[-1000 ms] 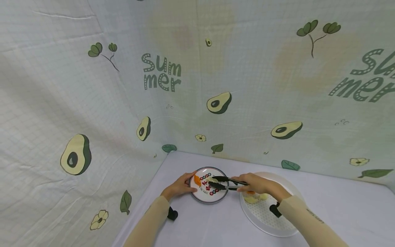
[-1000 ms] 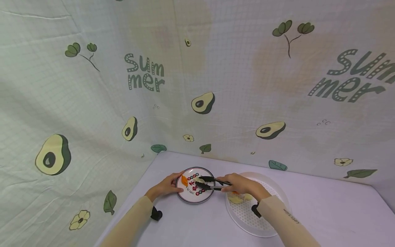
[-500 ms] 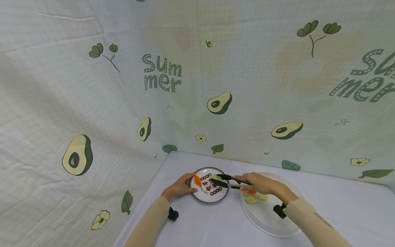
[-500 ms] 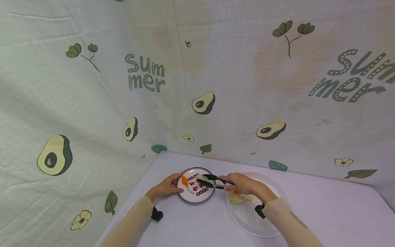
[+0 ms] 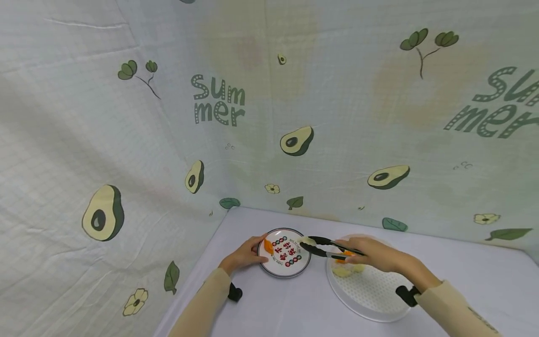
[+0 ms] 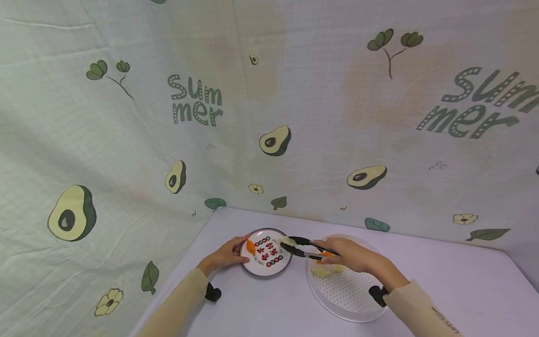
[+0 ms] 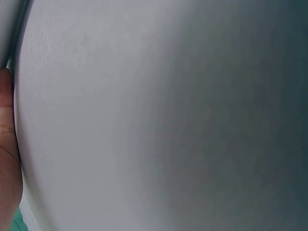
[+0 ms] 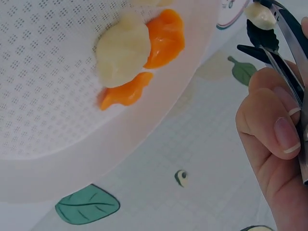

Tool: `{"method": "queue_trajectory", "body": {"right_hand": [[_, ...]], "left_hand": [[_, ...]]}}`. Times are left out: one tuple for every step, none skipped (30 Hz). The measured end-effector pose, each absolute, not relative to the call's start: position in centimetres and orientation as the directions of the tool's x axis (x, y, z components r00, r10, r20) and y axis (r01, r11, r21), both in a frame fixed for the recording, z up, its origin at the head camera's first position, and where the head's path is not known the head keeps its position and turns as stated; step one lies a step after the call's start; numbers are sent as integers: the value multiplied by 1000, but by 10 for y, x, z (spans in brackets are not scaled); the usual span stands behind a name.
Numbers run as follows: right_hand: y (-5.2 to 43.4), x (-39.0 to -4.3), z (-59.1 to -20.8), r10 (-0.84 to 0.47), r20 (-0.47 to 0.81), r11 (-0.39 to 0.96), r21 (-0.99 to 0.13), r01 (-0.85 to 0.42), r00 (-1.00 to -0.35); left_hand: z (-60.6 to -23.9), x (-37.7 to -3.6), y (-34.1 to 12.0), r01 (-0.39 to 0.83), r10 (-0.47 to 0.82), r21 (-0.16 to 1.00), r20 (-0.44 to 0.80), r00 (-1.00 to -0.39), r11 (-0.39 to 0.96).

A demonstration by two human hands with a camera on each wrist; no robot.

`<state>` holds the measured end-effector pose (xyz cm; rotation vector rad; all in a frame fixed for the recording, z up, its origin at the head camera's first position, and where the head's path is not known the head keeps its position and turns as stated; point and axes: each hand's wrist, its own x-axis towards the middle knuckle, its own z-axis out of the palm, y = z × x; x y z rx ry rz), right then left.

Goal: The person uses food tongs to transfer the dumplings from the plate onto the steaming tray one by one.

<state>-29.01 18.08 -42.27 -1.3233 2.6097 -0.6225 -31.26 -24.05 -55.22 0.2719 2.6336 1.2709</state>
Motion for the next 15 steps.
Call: {"method": "queue_trajectory", "body": {"right_hand": [[185,-288,-422,-798,59,522,-432,-736,-600],[189,-285,-421,-797,65,517,-439,-735,-600],[193,-283,-420,-794,65,518,-447,-729,-604],[197,-281,-419,-791,64,520,-455,-723,-608],[201,-279,-419,-787,61,525,-458,-717,-614],[205,-277,-418,-782,55,530,-464,-710,-621],[209,-276,-417,-781,50,530,-474,-703,-623],[213,-274,-417,-777,45,534,-482,-695,-628],[217,-273,-417,-774,36,537,-490,-687,-632],[221,-272,-417,-775,34,535,-496,-684,-631],[225,-271,-417,-776,36,534,-496,-685,-630],[229,-270,-417,-772,32,537,-502,-678,-635],[233,-268,-417,-768,31,541,-502,-675,-639],[237,-267,-417,-762,30,550,-497,-671,-647],[241,-266,-417,-756,28,557,-498,-665,-654]], "left_hand": [[-552,-312,-240,75,252,788,-104,-962,611],[-552,-312,-240,75,251,788,-103,-962,611],[-552,-313,-240,78,252,786,-101,-962,613],[-552,-312,-240,75,250,789,-102,-963,610],[-552,-312,-239,74,249,788,-103,-963,611],[-552,-312,-239,72,247,788,-103,-964,612],[-552,-312,-239,69,244,789,-105,-964,611],[-551,-312,-240,66,242,788,-107,-965,612],[-551,-312,-240,65,239,788,-107,-965,613],[-551,-312,-240,62,236,788,-108,-966,612],[-552,-312,-240,62,236,786,-109,-966,616],[-552,-312,-240,60,235,787,-110,-966,615],[-553,-313,-241,60,235,787,-110,-966,614],[-554,-314,-241,63,238,786,-109,-965,615],[-555,-314,-241,65,240,787,-108,-965,614]]}}
